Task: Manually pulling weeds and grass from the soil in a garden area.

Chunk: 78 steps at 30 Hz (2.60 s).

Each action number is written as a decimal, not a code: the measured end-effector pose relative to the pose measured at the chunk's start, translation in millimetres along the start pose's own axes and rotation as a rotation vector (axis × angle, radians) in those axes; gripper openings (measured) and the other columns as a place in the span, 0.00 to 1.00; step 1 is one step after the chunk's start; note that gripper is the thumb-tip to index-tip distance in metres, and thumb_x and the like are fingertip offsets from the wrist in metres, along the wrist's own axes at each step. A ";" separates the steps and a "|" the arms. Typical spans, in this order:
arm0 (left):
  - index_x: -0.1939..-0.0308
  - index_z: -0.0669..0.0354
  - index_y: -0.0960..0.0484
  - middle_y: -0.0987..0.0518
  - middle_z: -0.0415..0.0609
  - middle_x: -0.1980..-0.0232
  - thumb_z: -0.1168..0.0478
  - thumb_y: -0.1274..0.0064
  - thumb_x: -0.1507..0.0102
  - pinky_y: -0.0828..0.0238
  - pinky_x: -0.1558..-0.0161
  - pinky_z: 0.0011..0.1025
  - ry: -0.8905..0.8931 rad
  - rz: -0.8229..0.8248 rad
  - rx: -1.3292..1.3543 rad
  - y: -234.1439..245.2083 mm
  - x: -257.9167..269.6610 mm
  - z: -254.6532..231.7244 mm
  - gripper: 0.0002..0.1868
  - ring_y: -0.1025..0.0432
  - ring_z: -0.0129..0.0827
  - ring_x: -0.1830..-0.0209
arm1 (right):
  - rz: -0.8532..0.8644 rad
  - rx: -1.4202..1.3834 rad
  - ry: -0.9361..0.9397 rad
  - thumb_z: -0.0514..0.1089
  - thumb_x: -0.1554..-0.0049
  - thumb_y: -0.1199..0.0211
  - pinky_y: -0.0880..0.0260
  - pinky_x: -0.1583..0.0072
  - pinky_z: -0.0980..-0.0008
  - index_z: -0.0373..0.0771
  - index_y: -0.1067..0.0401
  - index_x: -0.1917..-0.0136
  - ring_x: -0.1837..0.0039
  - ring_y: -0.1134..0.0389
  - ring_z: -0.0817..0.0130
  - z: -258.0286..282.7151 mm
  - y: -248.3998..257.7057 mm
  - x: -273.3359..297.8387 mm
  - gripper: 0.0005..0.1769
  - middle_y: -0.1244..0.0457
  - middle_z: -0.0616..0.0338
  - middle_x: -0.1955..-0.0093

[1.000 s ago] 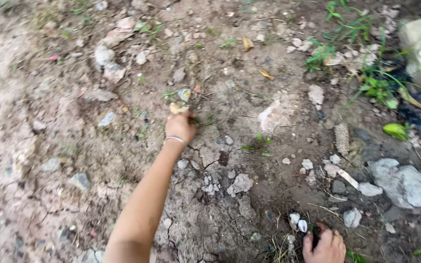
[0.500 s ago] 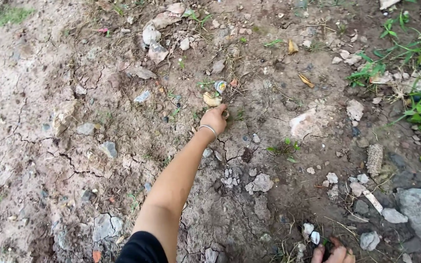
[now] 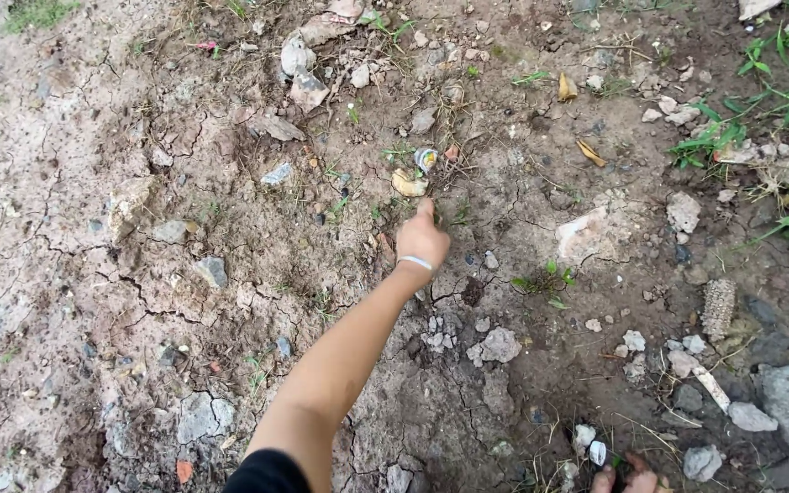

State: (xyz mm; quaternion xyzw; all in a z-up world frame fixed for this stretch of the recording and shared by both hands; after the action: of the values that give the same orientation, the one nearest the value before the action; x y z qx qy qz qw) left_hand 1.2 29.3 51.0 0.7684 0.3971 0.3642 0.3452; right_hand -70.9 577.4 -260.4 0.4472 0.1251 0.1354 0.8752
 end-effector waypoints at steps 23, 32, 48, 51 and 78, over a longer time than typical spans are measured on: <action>0.60 0.59 0.16 0.16 0.55 0.59 0.55 0.56 0.33 0.30 0.58 0.44 -0.576 0.257 -0.641 -149.1 41.8 -68.6 0.15 0.23 0.47 0.61 | 0.014 0.381 0.057 0.52 0.42 0.40 0.33 0.42 0.59 0.41 0.30 0.39 0.51 0.33 0.56 115.9 76.5 1.5 0.21 0.38 0.57 0.59; 0.58 0.48 0.12 0.22 0.38 0.50 0.44 0.45 0.36 0.38 0.41 0.40 -0.594 0.154 -0.301 -136.4 30.7 -74.9 0.16 0.35 0.39 0.46 | 0.049 0.363 0.040 0.52 0.40 0.45 0.32 0.41 0.58 0.40 0.32 0.44 0.50 0.33 0.57 115.1 75.2 1.7 0.17 0.37 0.56 0.56; 0.53 0.49 0.28 0.18 0.44 0.58 0.68 0.40 0.46 0.31 0.40 0.38 -0.859 0.355 -0.457 -133.2 22.4 -102.6 0.20 0.26 0.39 0.46 | -0.047 0.417 0.089 0.54 0.45 0.37 0.33 0.40 0.57 0.40 0.28 0.40 0.49 0.33 0.51 110.0 72.7 5.9 0.23 0.36 0.52 0.55; 0.29 0.38 0.31 0.18 0.46 0.48 0.74 0.43 0.43 0.26 0.39 0.33 -0.855 0.454 -0.526 -119.6 37.1 -113.6 0.40 0.24 0.35 0.51 | 0.052 0.386 0.051 0.54 0.41 0.44 0.32 0.38 0.54 0.39 0.31 0.39 0.46 0.32 0.51 116.6 76.7 2.7 0.22 0.35 0.50 0.53; 0.44 0.53 0.24 0.33 0.41 0.68 0.49 0.47 0.32 0.40 0.70 0.22 -1.121 0.182 -1.388 -167.4 44.8 -107.6 0.17 0.43 0.27 0.72 | -0.007 0.425 0.075 0.53 0.41 0.40 0.32 0.39 0.57 0.39 0.30 0.42 0.49 0.32 0.53 110.6 73.4 5.0 0.20 0.37 0.54 0.56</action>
State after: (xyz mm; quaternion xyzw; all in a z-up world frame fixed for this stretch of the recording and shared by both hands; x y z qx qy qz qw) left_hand -129.8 168.7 -19.9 0.4802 -0.2019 0.1196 0.8452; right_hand -37.8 537.6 -138.1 0.6161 0.1849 0.1192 0.7563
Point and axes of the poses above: each hand's wrist, its own x-axis away from the middle knuckle, its own y-axis out of the back of the hand, z = x × y, the point moved 3 cm from there along -x, towards the middle knuckle
